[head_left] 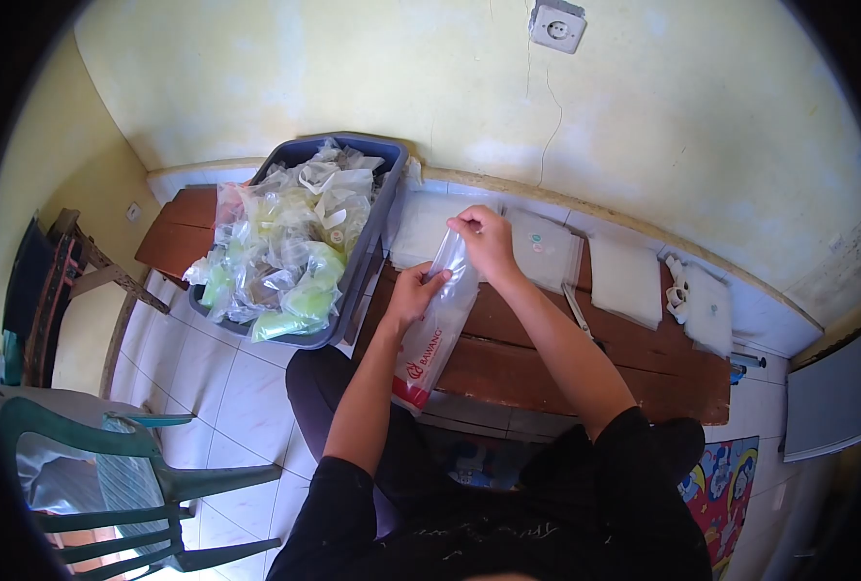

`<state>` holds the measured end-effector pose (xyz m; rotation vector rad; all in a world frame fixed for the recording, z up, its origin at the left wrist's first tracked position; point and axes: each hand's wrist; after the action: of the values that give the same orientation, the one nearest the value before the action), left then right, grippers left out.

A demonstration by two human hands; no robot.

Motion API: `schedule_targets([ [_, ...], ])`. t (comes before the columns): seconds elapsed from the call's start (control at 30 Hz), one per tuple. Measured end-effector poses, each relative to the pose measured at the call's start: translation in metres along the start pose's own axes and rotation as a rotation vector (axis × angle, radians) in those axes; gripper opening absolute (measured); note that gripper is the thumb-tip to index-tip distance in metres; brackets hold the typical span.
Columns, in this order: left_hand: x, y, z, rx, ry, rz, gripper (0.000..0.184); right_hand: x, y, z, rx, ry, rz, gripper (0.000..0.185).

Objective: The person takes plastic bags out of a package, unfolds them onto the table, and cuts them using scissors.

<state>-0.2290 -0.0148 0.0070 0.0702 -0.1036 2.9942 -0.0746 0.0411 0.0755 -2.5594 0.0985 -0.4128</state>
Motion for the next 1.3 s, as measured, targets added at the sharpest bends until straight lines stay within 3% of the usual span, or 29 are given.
schedule_targets([
  [0.17,0.001,0.002,0.000,0.098,-0.083,0.009,0.024,0.010,-0.023,-0.004,-0.024,-0.115,0.178,0.019],
  [0.4,0.000,-0.001,-0.012,0.053,-0.189,0.025,0.020,0.036,-0.054,-0.047,-0.008,-0.225,0.299,0.018],
  [0.47,0.000,-0.002,-0.016,0.011,-0.187,0.036,0.019,0.045,-0.065,-0.058,0.001,-0.246,0.436,0.019],
  [0.67,0.001,-0.006,-0.014,0.087,-0.215,0.271,0.018,0.066,-0.068,-0.059,-0.050,-0.270,0.496,0.021],
  [0.73,0.006,-0.009,-0.014,-0.004,-0.231,0.481,0.017,0.069,-0.061,-0.055,-0.062,-0.266,0.497,0.021],
  [0.93,0.025,-0.024,-0.039,-0.021,-0.017,0.575,0.017,0.081,-0.040,-0.041,-0.249,-0.530,0.489,0.018],
  [1.0,0.017,-0.022,-0.034,-0.264,-0.370,0.752,0.014,0.086,-0.038,-0.034,-0.319,-0.581,0.514,0.017],
  [1.03,0.014,-0.018,-0.024,-0.266,-0.367,0.752,0.014,0.088,-0.036,-0.033,-0.316,-0.579,0.514,0.017],
  [1.1,0.007,-0.012,-0.008,-0.663,-0.835,0.794,0.025,0.091,-0.032,-0.030,-0.383,-0.612,0.516,0.015],
  [1.13,0.007,-0.013,-0.011,-0.667,-0.833,0.794,0.025,0.091,-0.030,-0.028,-0.379,-0.611,0.518,0.015],
  [1.2,0.004,-0.011,-0.008,-0.072,-0.056,0.216,0.049,0.090,-0.023,-0.021,-0.329,-0.651,0.522,0.012],
  [1.23,0.001,-0.006,-0.003,-0.007,0.217,0.014,0.069,0.088,-0.020,-0.014,-0.331,-0.652,0.524,0.012],
  [1.27,-0.003,-0.002,0.003,-0.004,0.216,0.015,0.069,0.085,-0.017,-0.007,-0.292,-0.671,0.542,0.011],
  [1.3,-0.009,0.003,0.011,0.017,0.424,-0.139,0.072,0.083,-0.014,0.001,-0.254,-0.689,0.559,0.010],
])
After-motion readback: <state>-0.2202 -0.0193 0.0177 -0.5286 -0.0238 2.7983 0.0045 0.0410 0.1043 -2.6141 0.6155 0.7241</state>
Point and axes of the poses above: each hand's wrist, its own y-axis away from the middle knuckle, its own x-axis out of the back of the hand, z = x × y, and after that the axes turned 1 degree about y, right-handed
